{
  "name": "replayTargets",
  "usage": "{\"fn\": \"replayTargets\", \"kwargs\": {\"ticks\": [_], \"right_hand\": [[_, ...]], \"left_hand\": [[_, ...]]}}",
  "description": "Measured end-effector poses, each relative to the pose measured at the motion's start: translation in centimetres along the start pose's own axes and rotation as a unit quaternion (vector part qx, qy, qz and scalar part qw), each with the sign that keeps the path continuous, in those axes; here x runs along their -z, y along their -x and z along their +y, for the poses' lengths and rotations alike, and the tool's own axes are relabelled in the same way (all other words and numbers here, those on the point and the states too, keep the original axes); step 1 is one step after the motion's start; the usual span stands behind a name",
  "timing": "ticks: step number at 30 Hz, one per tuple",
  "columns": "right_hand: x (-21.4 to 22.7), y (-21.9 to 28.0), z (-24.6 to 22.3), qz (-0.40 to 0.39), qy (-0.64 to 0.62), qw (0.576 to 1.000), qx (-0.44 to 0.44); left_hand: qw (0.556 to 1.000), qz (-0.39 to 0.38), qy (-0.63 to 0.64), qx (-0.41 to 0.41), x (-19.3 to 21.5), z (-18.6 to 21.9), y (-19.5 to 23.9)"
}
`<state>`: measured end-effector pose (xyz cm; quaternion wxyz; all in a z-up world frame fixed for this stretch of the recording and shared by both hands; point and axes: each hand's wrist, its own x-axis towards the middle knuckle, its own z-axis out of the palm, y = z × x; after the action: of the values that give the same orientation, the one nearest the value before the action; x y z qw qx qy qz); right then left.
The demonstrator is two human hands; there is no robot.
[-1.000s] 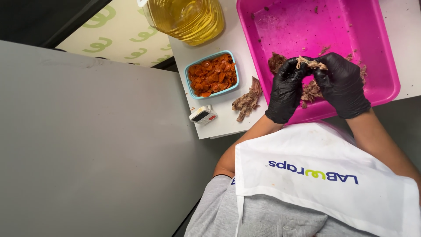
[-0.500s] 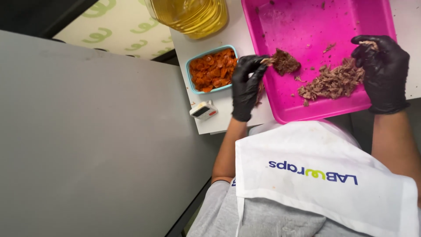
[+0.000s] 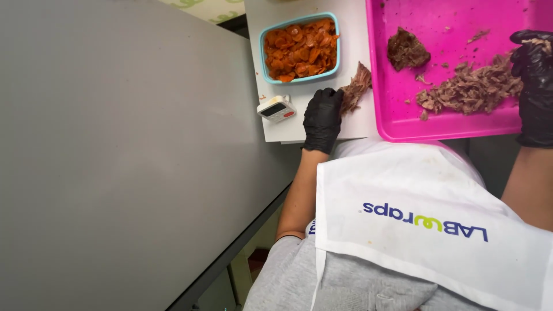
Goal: Shredding cooked meat into smaller pieces by hand.
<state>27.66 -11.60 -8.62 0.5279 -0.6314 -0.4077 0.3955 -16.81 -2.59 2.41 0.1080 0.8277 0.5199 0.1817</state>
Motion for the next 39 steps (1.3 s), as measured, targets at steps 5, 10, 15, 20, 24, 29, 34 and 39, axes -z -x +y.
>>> {"fn": "replayTargets", "kwargs": {"ticks": [5,10,15,20,24,29,34,39], "right_hand": [[-3.6,0.2,-7.3,-0.004,-0.024,0.999,-0.030],[-6.5,2.1,-16.7,-0.017,-0.201,0.979,-0.026],[-6.9,2.9,-16.2,-0.062,-0.417,0.903,-0.083],[-8.7,2.5,-20.4,0.009,-0.312,0.947,-0.075],[-7.6,2.7,-17.4,0.017,-0.374,0.927,-0.020],[-7.5,3.2,-17.5,0.017,-0.321,0.947,-0.005],[-6.4,3.0,-16.4,0.011,-0.366,0.931,-0.012],[-5.2,3.1,-16.1,0.049,-0.315,0.948,0.001]], "left_hand": [[0.995,-0.077,-0.009,0.066,0.8,0.5,-1.5],[0.996,-0.034,0.073,0.035,4.1,2.9,-3.1],[0.973,-0.013,0.221,-0.063,3.8,9.7,-6.4],[0.889,-0.144,0.433,-0.037,-0.4,16.3,-9.6],[0.694,-0.181,0.697,0.023,-8.5,15.6,-9.6],[0.643,-0.161,0.744,0.085,-9.9,15.1,-9.9],[0.744,-0.047,0.663,0.074,-5.5,13.8,-11.4],[0.949,-0.170,0.227,-0.142,-6.8,11.2,-10.7]]}}
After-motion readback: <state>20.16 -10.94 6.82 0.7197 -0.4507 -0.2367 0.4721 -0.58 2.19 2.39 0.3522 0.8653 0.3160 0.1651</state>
